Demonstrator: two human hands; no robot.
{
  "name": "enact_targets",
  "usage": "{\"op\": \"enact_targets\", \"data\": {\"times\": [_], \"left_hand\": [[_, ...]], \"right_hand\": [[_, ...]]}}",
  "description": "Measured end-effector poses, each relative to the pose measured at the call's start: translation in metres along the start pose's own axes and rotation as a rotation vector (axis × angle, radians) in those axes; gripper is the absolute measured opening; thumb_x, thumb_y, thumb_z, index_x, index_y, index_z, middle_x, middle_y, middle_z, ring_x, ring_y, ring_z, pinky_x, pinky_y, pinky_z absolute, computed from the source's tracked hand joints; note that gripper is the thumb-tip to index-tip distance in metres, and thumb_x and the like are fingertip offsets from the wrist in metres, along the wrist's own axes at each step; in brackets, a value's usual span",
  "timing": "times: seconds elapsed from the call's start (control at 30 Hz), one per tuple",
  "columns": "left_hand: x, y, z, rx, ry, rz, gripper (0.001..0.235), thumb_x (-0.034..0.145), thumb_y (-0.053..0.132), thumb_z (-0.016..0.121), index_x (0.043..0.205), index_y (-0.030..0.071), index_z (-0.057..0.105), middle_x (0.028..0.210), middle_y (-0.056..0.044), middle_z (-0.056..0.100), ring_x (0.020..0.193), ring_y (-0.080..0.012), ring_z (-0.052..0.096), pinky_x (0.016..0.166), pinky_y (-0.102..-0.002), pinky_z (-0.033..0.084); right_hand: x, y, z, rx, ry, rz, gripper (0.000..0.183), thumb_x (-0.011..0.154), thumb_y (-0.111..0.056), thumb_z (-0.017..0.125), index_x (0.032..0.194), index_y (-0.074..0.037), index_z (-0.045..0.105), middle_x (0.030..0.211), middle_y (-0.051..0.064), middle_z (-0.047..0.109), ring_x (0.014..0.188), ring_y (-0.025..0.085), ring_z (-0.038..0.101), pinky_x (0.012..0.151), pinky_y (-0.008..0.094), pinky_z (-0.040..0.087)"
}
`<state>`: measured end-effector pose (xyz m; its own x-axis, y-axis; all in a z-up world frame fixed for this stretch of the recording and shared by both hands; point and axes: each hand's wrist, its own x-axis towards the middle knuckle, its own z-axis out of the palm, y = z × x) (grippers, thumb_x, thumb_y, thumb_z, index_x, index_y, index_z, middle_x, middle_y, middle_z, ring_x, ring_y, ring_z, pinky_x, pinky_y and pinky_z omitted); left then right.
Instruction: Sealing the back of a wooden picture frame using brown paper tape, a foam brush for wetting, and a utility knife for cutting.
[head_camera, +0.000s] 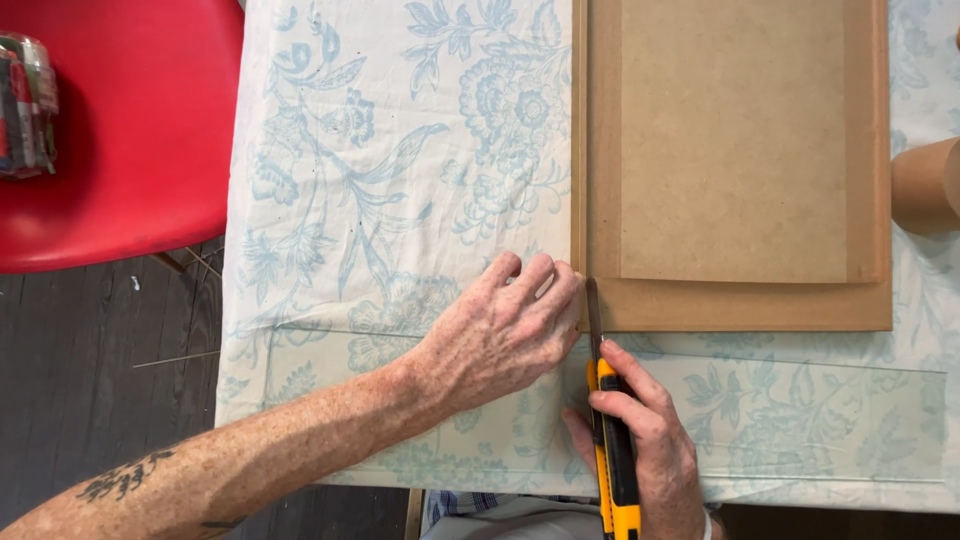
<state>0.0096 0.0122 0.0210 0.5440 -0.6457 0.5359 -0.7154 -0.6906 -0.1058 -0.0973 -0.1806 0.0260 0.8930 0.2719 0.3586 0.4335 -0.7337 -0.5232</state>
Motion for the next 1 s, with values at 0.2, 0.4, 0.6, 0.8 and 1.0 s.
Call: {"op": "enact_targets", "data": {"times": [0.2,0.4,0.6,0.8,1.0], "left_hand": [[0.002,-0.001,0.0,-0.016,0.0,-0.003,0.019,0.102,0.021,0.06,0.099,0.007,0.072,0.097,-0.007,0.059,0.085,-0.0208,0.053,0.072,-0.033,0.045],[0.001,0.0,0.001,0.0,0.007,-0.01,0.018,0.102,0.021,0.06,0.097,0.007,0.071,0.094,-0.006,0.058,0.082,-0.0198,0.053,0.07,-0.032,0.044],[0.0,0.002,0.003,-0.02,0.013,-0.014,0.021,0.103,0.023,0.061,0.101,0.005,0.071,0.096,-0.007,0.059,0.084,-0.0205,0.053,0.072,-0.033,0.045],[0.0,0.0,0.002,-0.03,0.016,-0.013,0.021,0.102,0.024,0.062,0.101,0.006,0.072,0.098,-0.008,0.06,0.085,-0.0215,0.054,0.073,-0.034,0.045],[0.003,0.0,0.0,-0.088,-0.007,-0.01,0.026,0.096,0.031,0.062,0.097,0.006,0.07,0.099,-0.009,0.062,0.087,-0.0239,0.055,0.076,-0.037,0.046]], "right_hand": [[-0.01,0.002,0.0,-0.025,0.013,0.005,0.041,0.083,-0.015,0.085,0.112,-0.01,0.056,0.138,0.02,0.063,0.127,0.024,0.067,0.106,0.029,0.058],[-0.02,-0.006,-0.002,-0.088,0.023,0.071,0.041,0.082,-0.021,0.086,0.111,-0.015,0.058,0.138,0.014,0.065,0.121,0.02,0.071,0.096,0.024,0.06],[-0.022,-0.024,-0.008,-0.196,0.068,0.141,0.035,0.083,-0.028,0.084,0.105,-0.02,0.058,0.131,0.002,0.071,0.105,0.01,0.076,0.078,0.017,0.058],[-0.028,-0.021,-0.016,-0.193,0.027,0.141,0.042,0.077,-0.028,0.088,0.106,-0.021,0.058,0.133,0.0,0.07,0.105,0.008,0.076,0.076,0.017,0.058],[-0.035,0.0,-0.044,-0.067,0.024,0.135,0.05,0.072,-0.03,0.09,0.109,-0.02,0.059,0.135,0.008,0.068,0.116,0.015,0.074,0.089,0.022,0.059]]}}
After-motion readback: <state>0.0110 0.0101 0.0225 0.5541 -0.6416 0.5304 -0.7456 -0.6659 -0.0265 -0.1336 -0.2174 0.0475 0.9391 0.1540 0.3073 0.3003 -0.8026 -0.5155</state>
